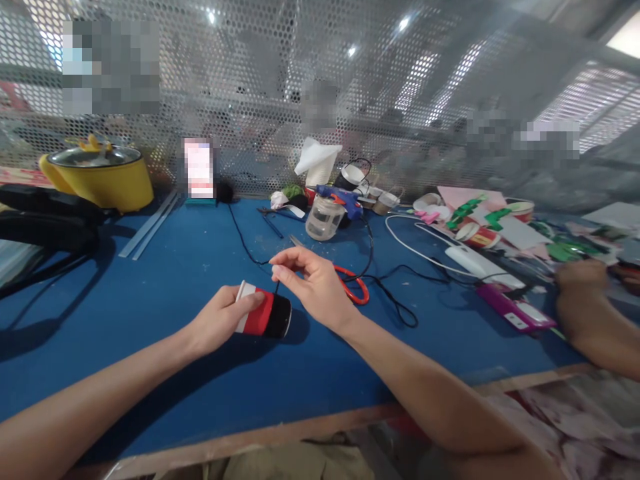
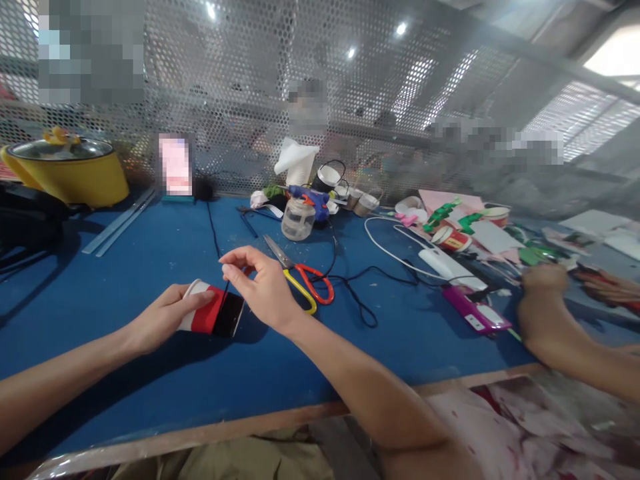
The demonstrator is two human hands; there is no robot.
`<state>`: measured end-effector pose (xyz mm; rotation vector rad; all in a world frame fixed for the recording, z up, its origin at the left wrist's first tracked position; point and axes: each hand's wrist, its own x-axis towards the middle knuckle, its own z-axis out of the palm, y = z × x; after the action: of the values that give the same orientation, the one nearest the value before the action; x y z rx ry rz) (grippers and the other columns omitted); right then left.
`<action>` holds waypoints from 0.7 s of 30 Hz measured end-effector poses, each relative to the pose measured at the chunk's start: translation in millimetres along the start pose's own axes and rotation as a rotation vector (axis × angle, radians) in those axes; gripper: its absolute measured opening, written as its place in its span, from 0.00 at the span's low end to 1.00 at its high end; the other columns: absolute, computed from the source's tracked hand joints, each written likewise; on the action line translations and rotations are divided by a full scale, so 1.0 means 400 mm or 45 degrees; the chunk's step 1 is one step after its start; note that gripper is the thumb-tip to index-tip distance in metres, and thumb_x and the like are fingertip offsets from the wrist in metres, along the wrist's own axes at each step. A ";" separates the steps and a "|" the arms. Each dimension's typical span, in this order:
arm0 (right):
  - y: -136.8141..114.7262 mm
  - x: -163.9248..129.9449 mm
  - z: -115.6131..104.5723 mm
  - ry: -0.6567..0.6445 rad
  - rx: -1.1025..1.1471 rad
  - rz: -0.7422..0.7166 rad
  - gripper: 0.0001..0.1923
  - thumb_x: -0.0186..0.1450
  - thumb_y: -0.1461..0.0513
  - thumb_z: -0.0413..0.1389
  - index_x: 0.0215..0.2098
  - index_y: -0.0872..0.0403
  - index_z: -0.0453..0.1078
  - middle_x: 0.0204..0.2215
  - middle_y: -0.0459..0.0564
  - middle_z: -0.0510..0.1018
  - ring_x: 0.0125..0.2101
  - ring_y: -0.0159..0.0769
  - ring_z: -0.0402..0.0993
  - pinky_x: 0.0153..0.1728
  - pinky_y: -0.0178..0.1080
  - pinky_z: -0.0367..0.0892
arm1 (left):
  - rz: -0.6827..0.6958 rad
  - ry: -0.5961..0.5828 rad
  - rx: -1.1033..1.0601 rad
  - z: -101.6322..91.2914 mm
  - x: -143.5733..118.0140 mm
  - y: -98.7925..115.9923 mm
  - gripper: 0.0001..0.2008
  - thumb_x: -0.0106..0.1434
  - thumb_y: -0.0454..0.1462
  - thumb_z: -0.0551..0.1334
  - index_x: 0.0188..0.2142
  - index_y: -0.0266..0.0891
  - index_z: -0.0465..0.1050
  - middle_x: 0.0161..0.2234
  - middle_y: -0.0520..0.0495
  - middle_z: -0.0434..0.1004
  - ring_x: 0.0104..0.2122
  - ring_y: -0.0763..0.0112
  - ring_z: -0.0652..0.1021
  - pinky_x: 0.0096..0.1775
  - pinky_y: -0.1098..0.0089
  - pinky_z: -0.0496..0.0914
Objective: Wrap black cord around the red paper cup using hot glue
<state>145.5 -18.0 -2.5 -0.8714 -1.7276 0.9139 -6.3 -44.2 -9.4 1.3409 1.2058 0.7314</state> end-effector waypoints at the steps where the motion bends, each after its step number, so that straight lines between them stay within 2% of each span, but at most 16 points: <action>1: 0.000 0.000 0.001 0.001 -0.007 0.013 0.03 0.57 0.65 0.51 0.31 0.54 0.65 0.23 0.44 0.70 0.26 0.28 0.68 0.31 0.35 0.64 | 0.017 -0.004 0.021 0.002 -0.003 0.002 0.15 0.50 0.45 0.53 0.17 0.37 0.55 0.14 0.58 0.52 0.15 0.81 0.54 0.19 0.77 0.50; 10: 0.009 0.005 0.004 -0.057 0.027 0.099 0.04 0.56 0.66 0.51 0.30 0.55 0.65 0.22 0.44 0.70 0.26 0.28 0.68 0.30 0.34 0.63 | 0.167 -0.018 0.115 -0.003 -0.018 -0.010 0.16 0.52 0.46 0.51 0.19 0.36 0.59 0.17 0.56 0.56 0.18 0.80 0.56 0.20 0.77 0.53; 16: 0.010 0.005 0.008 -0.092 0.031 0.152 0.04 0.55 0.66 0.51 0.30 0.55 0.65 0.22 0.44 0.70 0.26 0.28 0.69 0.30 0.34 0.64 | 0.290 0.007 0.249 -0.006 -0.021 -0.011 0.17 0.53 0.45 0.51 0.16 0.37 0.55 0.15 0.56 0.52 0.17 0.80 0.53 0.19 0.76 0.52; 21: 0.010 0.001 0.009 -0.086 -0.012 0.121 0.04 0.55 0.66 0.51 0.30 0.54 0.65 0.24 0.44 0.71 0.26 0.29 0.68 0.30 0.34 0.64 | 0.430 0.038 0.339 -0.008 -0.026 -0.011 0.16 0.54 0.42 0.51 0.15 0.37 0.55 0.15 0.56 0.52 0.17 0.80 0.54 0.19 0.76 0.52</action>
<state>142.4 -16.5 -6.6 -0.9448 -1.7618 1.0094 -13.0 -53.4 -10.6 1.7887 1.1413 0.8504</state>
